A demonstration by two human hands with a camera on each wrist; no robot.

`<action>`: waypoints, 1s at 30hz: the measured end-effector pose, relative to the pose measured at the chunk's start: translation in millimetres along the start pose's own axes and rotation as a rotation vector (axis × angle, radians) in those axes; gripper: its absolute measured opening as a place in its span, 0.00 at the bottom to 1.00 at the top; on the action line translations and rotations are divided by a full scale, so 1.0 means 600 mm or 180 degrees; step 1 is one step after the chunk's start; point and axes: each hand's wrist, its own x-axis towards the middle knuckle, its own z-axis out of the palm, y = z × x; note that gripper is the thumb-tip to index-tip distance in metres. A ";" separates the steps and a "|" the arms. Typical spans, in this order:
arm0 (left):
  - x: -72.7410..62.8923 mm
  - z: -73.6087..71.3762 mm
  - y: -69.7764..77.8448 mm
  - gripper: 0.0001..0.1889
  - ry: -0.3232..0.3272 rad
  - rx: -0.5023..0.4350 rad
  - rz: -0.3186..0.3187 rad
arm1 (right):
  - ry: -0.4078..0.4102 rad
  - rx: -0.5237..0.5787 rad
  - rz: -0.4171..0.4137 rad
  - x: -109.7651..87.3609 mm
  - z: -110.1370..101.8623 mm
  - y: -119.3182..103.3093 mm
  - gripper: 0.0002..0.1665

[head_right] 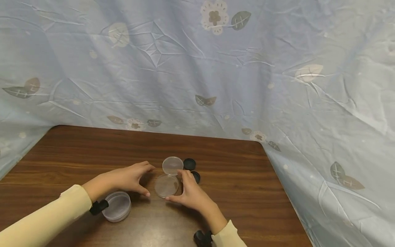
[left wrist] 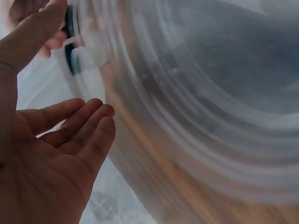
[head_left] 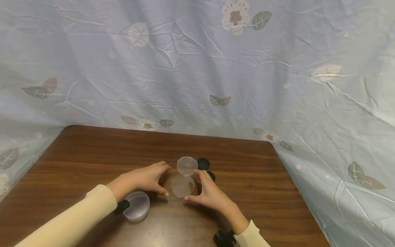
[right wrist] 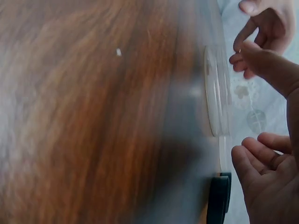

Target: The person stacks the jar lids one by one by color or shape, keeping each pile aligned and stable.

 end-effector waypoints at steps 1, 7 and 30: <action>0.006 0.002 0.000 0.44 -0.0030 0.0035 -0.0013 | -0.0005 -0.0001 0.0005 0.002 0.002 0.000 0.60; 0.035 0.007 0.005 0.36 -0.0226 0.0146 -0.0122 | 0.0035 -0.0091 0.0042 0.010 0.009 -0.002 0.57; 0.068 0.013 0.041 0.34 -0.0546 0.0303 -0.0195 | -0.0047 -0.0496 -0.0080 0.024 0.017 -0.001 0.47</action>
